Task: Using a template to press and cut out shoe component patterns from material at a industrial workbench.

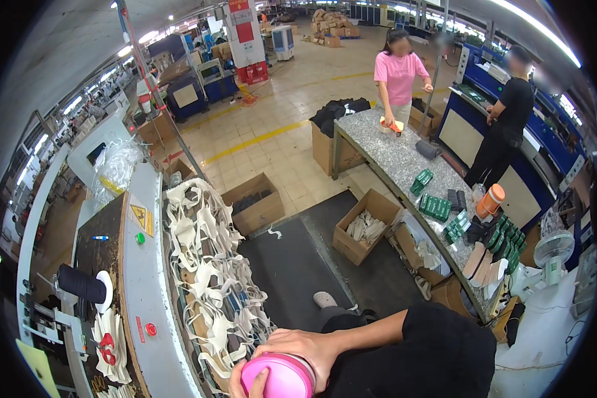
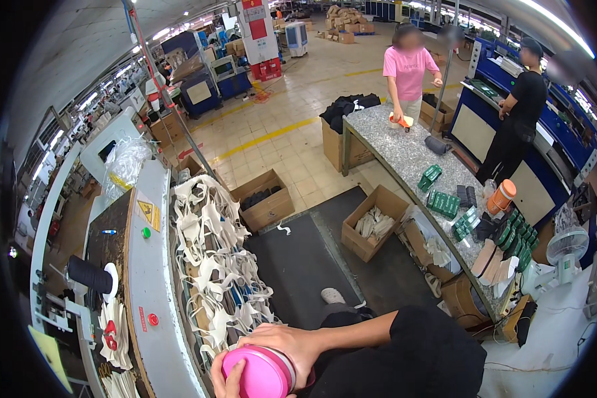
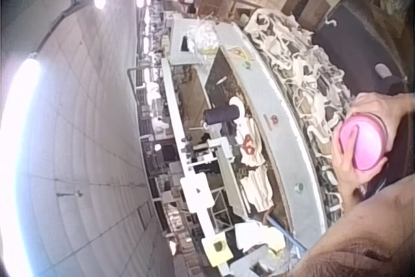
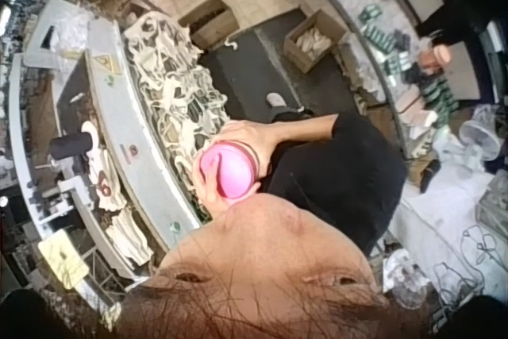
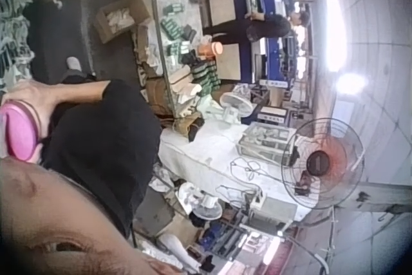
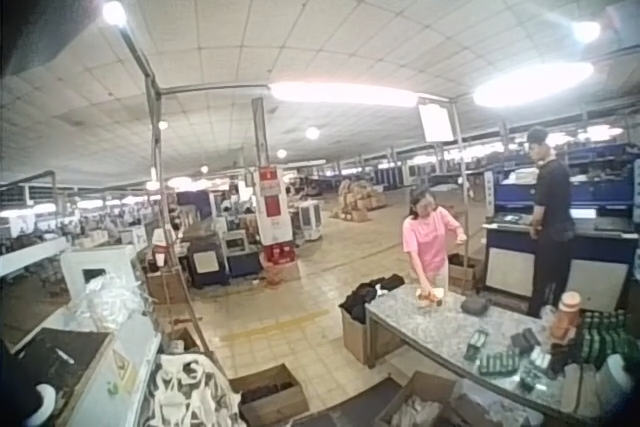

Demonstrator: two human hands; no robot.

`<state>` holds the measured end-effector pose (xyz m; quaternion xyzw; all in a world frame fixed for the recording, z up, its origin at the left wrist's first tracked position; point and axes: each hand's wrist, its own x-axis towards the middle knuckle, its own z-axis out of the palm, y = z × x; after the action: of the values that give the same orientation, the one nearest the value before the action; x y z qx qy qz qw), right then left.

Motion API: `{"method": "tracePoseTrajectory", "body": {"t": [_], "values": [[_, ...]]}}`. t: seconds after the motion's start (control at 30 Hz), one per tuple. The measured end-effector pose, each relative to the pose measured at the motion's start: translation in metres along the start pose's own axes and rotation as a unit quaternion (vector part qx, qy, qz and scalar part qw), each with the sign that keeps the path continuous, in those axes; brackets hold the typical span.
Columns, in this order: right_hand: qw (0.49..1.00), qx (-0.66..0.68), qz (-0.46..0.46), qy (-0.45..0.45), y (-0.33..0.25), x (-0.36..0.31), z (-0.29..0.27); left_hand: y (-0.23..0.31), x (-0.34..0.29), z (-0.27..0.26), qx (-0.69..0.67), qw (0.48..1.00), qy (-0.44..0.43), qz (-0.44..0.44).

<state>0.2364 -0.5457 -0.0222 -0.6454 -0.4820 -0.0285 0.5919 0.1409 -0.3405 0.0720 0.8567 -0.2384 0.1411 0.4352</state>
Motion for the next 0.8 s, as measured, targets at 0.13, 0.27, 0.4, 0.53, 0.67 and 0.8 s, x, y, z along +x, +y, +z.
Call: {"method": "tracePoseTrajectory", "body": {"t": [0.13, 0.27, 0.4, 0.53, 0.67, 0.8], "values": [[0.992, 0.062, 0.054, -0.098, 0.001, 0.009, -0.038, 0.007, 0.024, 0.013, 0.028, 0.999, -0.002, 0.026], [0.998, 0.054, 0.012, -0.031, 0.024, -0.004, -0.077, 0.007, 0.078, 0.035, 0.019, 0.996, -0.047, 0.073], [0.999, 0.024, -0.024, 0.03, 0.048, -0.02, -0.126, 0.001, 0.139, 0.064, 0.022, 0.987, -0.109, 0.114], [0.995, -0.048, -0.033, 0.078, 0.057, -0.033, -0.187, 0.003, 0.199, 0.106, 0.005, 0.981, -0.127, 0.144], [0.993, -0.051, -0.001, 0.109, 0.058, -0.042, -0.234, 0.013, 0.25, 0.139, -0.02, 0.984, -0.13, 0.124], [0.99, -0.013, 0.035, 0.134, 0.068, -0.054, -0.272, 0.018, 0.289, 0.168, -0.041, 0.979, -0.154, 0.128]]}}
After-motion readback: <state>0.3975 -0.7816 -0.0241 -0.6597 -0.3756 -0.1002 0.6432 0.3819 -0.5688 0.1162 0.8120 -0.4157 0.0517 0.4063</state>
